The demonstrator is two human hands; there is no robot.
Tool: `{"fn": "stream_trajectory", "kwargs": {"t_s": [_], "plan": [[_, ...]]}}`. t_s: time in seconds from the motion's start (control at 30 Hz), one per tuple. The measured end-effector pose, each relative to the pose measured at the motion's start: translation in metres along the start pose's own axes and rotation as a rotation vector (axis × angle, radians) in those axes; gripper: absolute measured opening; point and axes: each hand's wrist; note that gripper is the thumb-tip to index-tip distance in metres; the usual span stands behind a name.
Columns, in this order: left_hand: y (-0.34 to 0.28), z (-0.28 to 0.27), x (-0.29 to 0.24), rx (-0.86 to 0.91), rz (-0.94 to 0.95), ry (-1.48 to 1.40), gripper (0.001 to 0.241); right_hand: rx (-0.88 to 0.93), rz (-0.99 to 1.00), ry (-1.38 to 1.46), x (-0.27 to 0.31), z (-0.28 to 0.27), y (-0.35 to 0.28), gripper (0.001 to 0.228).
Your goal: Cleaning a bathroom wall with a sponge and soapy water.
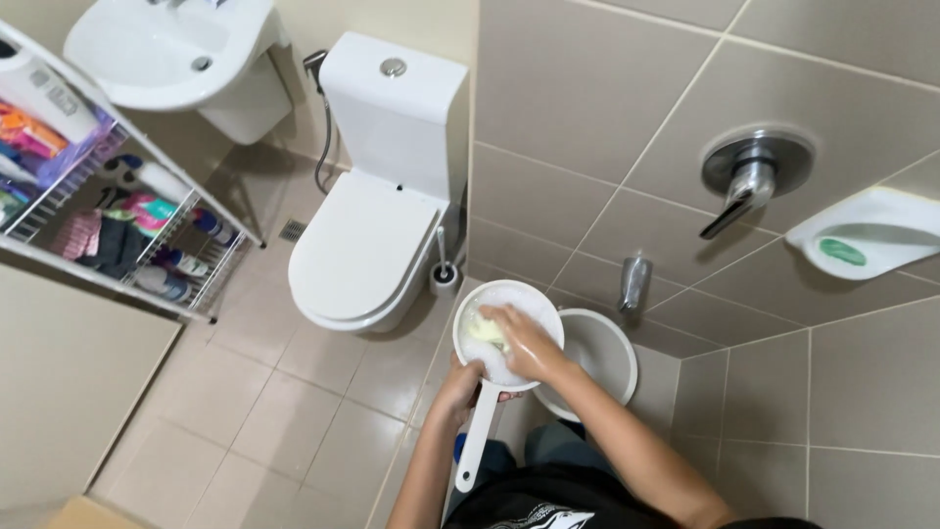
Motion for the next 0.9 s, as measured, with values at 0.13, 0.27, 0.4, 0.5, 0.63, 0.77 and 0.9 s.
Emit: {"fn": "stream_trajectory", "kwargs": {"t_s": [0.13,0.27,0.4,0.5,0.63,0.77,0.9], "plan": [[0.007,0.018,-0.003,0.049,-0.05,-0.042,0.079,0.18,0.079,-0.105,-0.011,-0.019,-0.005,0.074],[0.025,0.033,0.004,0.104,-0.082,-0.082,0.08,-0.12,0.323,0.21,-0.09,0.019,0.001,0.032],[0.013,0.086,-0.009,0.031,-0.09,-0.006,0.088,-0.264,0.434,0.663,-0.191,0.073,0.016,0.037],[0.021,0.109,-0.01,0.101,-0.085,-0.049,0.088,-0.107,0.847,1.453,-0.135,-0.029,0.028,0.035],[0.042,0.126,-0.001,0.149,-0.019,-0.06,0.086,0.096,0.615,1.517,-0.131,-0.081,0.023,0.059],[0.05,0.155,-0.004,0.104,0.012,-0.003,0.088,0.06,0.527,0.79,-0.157,-0.098,0.035,0.084],[0.071,0.169,0.0,0.054,0.035,-0.045,0.083,0.149,0.291,0.317,-0.161,-0.146,0.055,0.082]]}}
Point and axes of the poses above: each hand's wrist, its own y-axis towards the middle knuckle, its own z-axis out of the palm, x = y × z, and after that the axes turned 15 degrees about -y, right-handed
